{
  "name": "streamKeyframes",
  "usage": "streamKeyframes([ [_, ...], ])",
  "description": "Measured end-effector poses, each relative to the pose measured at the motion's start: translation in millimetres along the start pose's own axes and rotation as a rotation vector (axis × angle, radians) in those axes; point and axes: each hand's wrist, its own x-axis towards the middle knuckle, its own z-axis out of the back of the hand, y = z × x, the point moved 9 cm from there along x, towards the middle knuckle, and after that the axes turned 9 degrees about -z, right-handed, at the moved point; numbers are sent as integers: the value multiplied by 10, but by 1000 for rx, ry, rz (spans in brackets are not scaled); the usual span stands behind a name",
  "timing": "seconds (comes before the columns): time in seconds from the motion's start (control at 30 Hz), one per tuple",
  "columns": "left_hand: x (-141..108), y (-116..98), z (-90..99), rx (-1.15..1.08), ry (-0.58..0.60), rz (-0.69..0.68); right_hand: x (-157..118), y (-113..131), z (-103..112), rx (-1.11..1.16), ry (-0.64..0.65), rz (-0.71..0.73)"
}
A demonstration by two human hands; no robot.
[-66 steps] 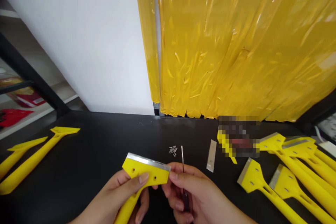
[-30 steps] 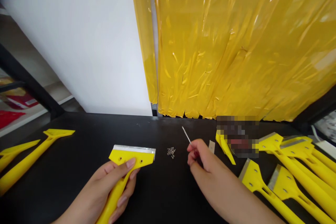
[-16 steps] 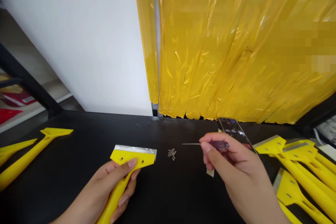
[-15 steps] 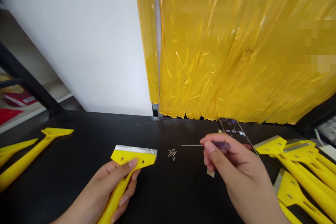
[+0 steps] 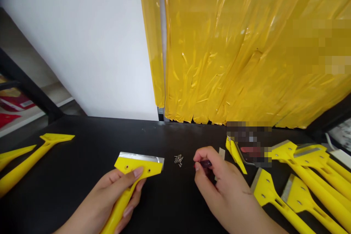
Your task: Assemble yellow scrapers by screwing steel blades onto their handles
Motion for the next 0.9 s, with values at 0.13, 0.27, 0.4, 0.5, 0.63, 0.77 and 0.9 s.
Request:
streamKeyframes([
  [0.13,2,13,3,0,-2,7,2,12,-17,8,22,-9],
  [0.27,0,19,-1,0,2,11,4,40,4,-17,23,2],
  [0.4,-9,18,-1,1,-2,13,11,58,14,-37,3,44],
  [0.5,-7,12,-6,3,-6,7,4,92,-13,-65,4,105],
  [0.63,7,17,-5,16,-15,9,-18,119,-19,-82,-6,153],
  [0.77,16,8,-8,21,-10,11,-23,102,-24,-86,5,135],
  [0.9,18,4,1,23,-16,18,-19,89,-38,-79,19,116],
])
